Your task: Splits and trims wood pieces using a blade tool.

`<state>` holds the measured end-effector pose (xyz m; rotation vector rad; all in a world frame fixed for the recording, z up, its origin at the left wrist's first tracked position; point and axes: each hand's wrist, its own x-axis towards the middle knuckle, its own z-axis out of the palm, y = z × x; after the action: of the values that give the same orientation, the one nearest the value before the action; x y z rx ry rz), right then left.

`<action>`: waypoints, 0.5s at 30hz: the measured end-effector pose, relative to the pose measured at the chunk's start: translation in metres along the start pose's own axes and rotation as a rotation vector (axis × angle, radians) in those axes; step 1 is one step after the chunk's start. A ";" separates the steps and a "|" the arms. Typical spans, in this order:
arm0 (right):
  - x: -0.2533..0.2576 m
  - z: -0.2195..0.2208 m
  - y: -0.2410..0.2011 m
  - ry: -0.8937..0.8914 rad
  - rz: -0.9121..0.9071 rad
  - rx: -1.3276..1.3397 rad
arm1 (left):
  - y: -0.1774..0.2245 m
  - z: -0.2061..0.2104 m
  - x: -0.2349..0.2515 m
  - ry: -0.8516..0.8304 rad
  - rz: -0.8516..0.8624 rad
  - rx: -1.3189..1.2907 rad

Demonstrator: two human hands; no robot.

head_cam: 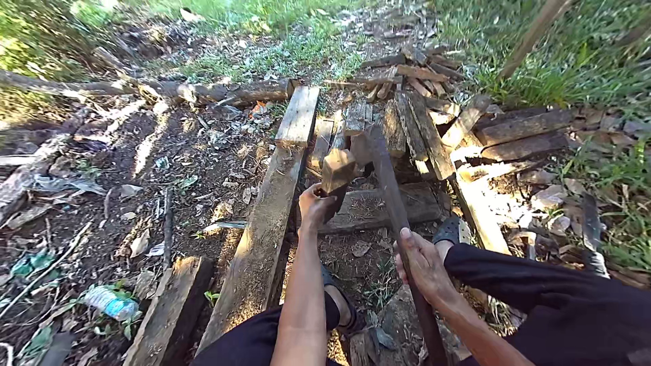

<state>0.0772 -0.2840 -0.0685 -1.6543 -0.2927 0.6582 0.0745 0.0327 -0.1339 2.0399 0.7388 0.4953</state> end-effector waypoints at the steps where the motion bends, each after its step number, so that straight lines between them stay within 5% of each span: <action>1: -0.003 -0.001 -0.008 0.005 -0.048 0.013 | 0.000 -0.003 0.004 0.015 -0.017 0.014; 9: -0.010 0.010 -0.051 -0.014 -0.337 0.028 | -0.010 -0.006 0.002 0.046 0.085 -0.129; 15: 0.003 0.023 -0.032 -0.082 -0.242 -0.108 | -0.017 0.000 0.011 0.040 -0.018 -0.074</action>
<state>0.0717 -0.2571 -0.0398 -1.6631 -0.5864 0.5347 0.0780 0.0470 -0.1474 1.9578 0.7509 0.5466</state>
